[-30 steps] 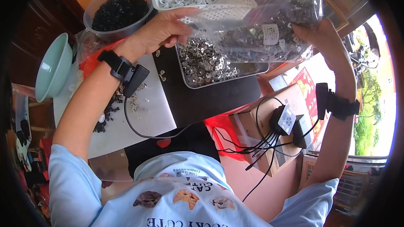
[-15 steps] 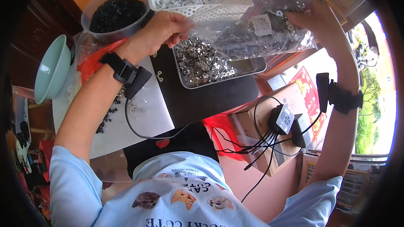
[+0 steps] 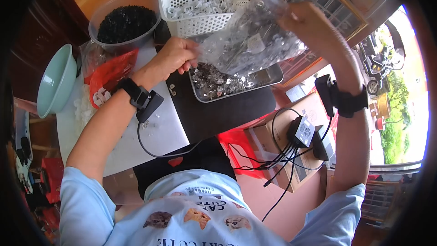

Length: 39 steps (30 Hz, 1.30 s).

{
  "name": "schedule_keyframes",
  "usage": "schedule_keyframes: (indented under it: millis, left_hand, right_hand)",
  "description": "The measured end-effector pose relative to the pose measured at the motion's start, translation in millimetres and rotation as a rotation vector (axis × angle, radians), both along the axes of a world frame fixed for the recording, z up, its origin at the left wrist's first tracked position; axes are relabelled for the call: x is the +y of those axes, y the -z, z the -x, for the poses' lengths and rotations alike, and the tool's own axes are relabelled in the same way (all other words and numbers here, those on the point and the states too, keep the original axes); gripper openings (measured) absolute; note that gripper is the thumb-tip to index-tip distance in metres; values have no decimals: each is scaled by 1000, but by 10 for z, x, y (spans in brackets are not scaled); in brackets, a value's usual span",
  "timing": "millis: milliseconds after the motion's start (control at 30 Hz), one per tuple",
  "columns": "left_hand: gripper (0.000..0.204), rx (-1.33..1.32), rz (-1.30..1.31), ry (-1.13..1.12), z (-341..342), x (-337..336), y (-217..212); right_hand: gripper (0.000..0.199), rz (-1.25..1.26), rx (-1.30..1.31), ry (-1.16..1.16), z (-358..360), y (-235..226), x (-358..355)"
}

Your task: Sorting small metallic shoe components from a plastic bag into a metal tray.

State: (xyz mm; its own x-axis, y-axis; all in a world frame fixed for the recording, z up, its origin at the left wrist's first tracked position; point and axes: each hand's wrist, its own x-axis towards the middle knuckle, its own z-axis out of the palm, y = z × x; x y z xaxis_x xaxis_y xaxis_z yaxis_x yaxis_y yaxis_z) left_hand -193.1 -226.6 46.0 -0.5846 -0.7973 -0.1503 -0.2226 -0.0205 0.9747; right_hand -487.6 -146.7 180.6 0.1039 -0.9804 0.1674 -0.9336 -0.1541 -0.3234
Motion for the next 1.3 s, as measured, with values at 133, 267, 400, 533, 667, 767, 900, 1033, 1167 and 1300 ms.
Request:
schedule_keyframes:
  millis: [133,267,400,533,667,767,900,1033,1167,1300]
  left_hand:
    - [20,-25,-16,-10,-83,-55,38]
    - [20,-69,-13,-32,-122,-70,37]
    - [20,-62,-18,-38,-108,-52,45]
    - [21,-83,-13,-39,-114,-78,105]
    - [21,-114,-25,-36,-59,-59,77]
    - [21,-126,13,-61,-59,-18,57]
    - [19,-136,2,-72,-54,-10,29]
    - [17,-104,28,-68,-31,-21,0]
    - [16,8,0,-63,39,10,10]
    - [15,75,-25,-37,161,50,-22]
  right_hand:
    - [25,53,7,-98,2,116,13]
    - [25,-15,-128,-100,53,3,22]
    - [28,-171,-166,30,64,-61,60]
    - [30,-169,-302,-40,42,-24,129]
    - [30,-164,-373,9,342,235,174]
    - [28,-200,-338,76,406,378,180]
    - [24,-106,-341,104,405,419,166]
    - [27,-66,-318,64,413,148,25]
    - [25,246,-39,-249,320,-92,-50]
    - [26,229,-354,-75,268,-224,-96]
